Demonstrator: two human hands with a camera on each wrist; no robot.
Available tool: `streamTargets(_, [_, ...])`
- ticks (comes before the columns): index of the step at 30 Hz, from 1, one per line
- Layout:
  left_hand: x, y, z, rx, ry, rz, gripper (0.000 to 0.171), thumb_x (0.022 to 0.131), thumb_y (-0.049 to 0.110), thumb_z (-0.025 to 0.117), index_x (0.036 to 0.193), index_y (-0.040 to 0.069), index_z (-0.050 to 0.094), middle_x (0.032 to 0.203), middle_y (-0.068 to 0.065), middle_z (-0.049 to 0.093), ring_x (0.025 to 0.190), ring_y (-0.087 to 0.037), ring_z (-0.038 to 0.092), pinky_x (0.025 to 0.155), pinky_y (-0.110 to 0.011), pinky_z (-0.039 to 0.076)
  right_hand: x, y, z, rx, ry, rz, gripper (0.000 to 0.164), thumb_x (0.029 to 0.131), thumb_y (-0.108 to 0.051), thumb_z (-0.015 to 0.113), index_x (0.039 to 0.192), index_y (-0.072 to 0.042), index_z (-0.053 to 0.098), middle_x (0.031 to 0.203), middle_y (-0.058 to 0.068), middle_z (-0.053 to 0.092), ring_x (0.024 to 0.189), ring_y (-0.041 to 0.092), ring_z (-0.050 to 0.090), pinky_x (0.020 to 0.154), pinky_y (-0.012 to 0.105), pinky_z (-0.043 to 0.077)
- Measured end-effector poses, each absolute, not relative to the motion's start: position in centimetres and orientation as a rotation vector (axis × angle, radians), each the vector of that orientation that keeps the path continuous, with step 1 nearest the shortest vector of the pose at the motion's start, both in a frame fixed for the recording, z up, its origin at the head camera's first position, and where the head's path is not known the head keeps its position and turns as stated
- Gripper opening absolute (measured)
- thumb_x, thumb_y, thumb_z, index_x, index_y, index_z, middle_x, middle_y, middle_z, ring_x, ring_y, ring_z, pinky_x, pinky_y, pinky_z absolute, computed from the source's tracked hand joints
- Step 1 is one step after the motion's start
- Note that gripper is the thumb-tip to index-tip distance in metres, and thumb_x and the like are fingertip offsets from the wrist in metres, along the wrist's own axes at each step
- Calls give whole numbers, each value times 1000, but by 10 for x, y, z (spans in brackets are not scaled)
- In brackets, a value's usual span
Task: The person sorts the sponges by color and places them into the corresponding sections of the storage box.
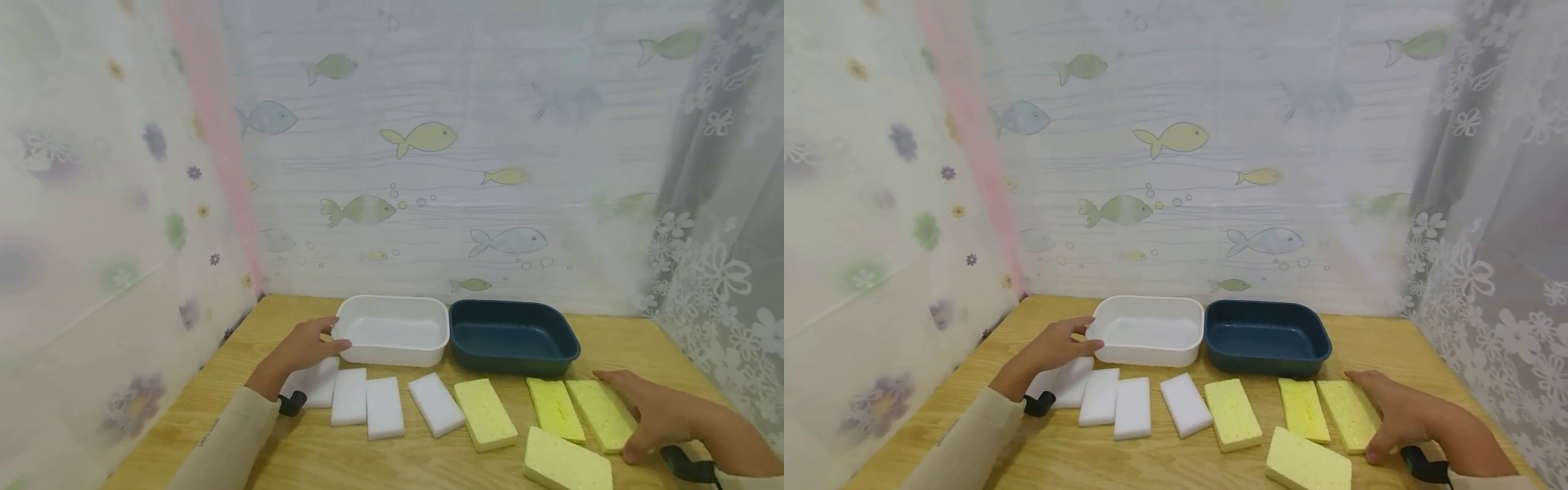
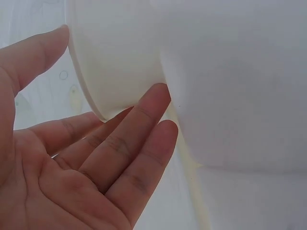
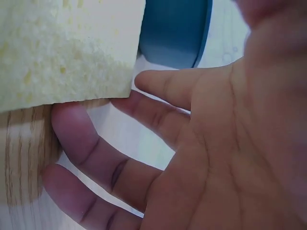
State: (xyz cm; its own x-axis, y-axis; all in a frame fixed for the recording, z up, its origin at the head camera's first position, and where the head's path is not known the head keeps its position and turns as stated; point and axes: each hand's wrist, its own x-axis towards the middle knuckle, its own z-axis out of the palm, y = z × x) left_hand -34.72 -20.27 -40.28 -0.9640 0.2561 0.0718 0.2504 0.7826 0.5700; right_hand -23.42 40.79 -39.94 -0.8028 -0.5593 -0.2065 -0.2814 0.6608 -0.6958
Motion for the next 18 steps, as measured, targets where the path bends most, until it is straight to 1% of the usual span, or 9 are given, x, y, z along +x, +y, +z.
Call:
streamTargets(4, [-346, -200, -400, 436, 2982, 895, 79, 82, 61, 63, 143, 14, 44, 119, -3, 61, 110, -18, 56, 92, -44, 46, -236, 409, -399, -608, 2468, -958, 109, 75, -20, 82, 148, 9, 5, 144, 41, 6, 121, 70, 13, 78, 63, 45])
streamTargets(8, [-341, -198, -399, 431, 2989, 864, 80, 83, 59, 63, 144, 10, 42, 120, -5, 61, 110, -20, 57, 91, -45, 46, -236, 409, -400, -556, 2453, -986, 110, 75, -19, 81, 148, 7, 4, 145, 41, 2, 120, 73, 10, 78, 65, 44])
streamTargets(11, [-340, -197, -400, 437, 2997, 858, 81, 84, 58, 62, 144, 8, 41, 122, -7, 60, 112, -22, 57, 92, -46, 46, -235, 408, -399, -559, 2464, -996, 108, 77, -20, 80, 148, 7, 3, 146, 42, 1, 120, 73, 10, 77, 66, 44])
streamTargets(13, [-340, -197, -401, 447, 2998, 860, 80, 86, 58, 61, 145, 8, 39, 125, -8, 59, 113, -22, 56, 94, -46, 45, -234, 408, -398, -571, 2512, -975, 107, 77, -21, 79, 149, 6, 5, 146, 42, 3, 116, 73, 22, 75, 59, 48])
streamTargets(14, [-340, -197, -401, 459, 2998, 864, 79, 86, 57, 60, 145, 8, 39, 126, -8, 59, 114, -22, 56, 94, -46, 45, -234, 409, -396, -574, 2527, -975, 106, 78, -23, 79, 149, 6, 6, 146, 43, 6, 110, 68, 35, 72, 54, 50])
streamTargets(15, [-341, -196, -402, 467, 3000, 866, 79, 87, 57, 59, 146, 9, 38, 127, -9, 58, 115, -23, 56, 95, -46, 45, -234, 409, -395, -577, 2551, -971, 106, 78, -24, 79, 150, 5, 7, 144, 42, 12, 98, 60, 48, 67, 48, 51])
streamTargets(16, [-341, -196, -402, 475, 2998, 873, 78, 88, 57, 58, 146, 9, 38, 129, -9, 57, 116, -23, 55, 95, -47, 44, -234, 410, -393, -571, 2570, -970, 105, 78, -25, 79, 150, 3, 7, 143, 42, 16, 84, 49, 56, 61, 41, 50])
streamTargets(17, [-341, -196, -403, 479, 2996, 878, 78, 88, 58, 56, 146, 10, 37, 131, -9, 56, 117, -24, 55, 96, -47, 44, -234, 410, -392, -561, 2584, -973, 105, 78, -26, 79, 151, 1, 8, 142, 42, 18, 68, 36, 56, 56, 36, 48])
streamTargets(18, [-342, -196, -403, 481, 2996, 882, 77, 89, 58, 55, 147, 10, 37, 133, -9, 55, 118, -24, 55, 97, -47, 44, -234, 411, -390, -550, 2592, -979, 105, 78, -27, 78, 151, 0, 8, 140, 41, 21, 55, 25, 49, 51, 32, 46])
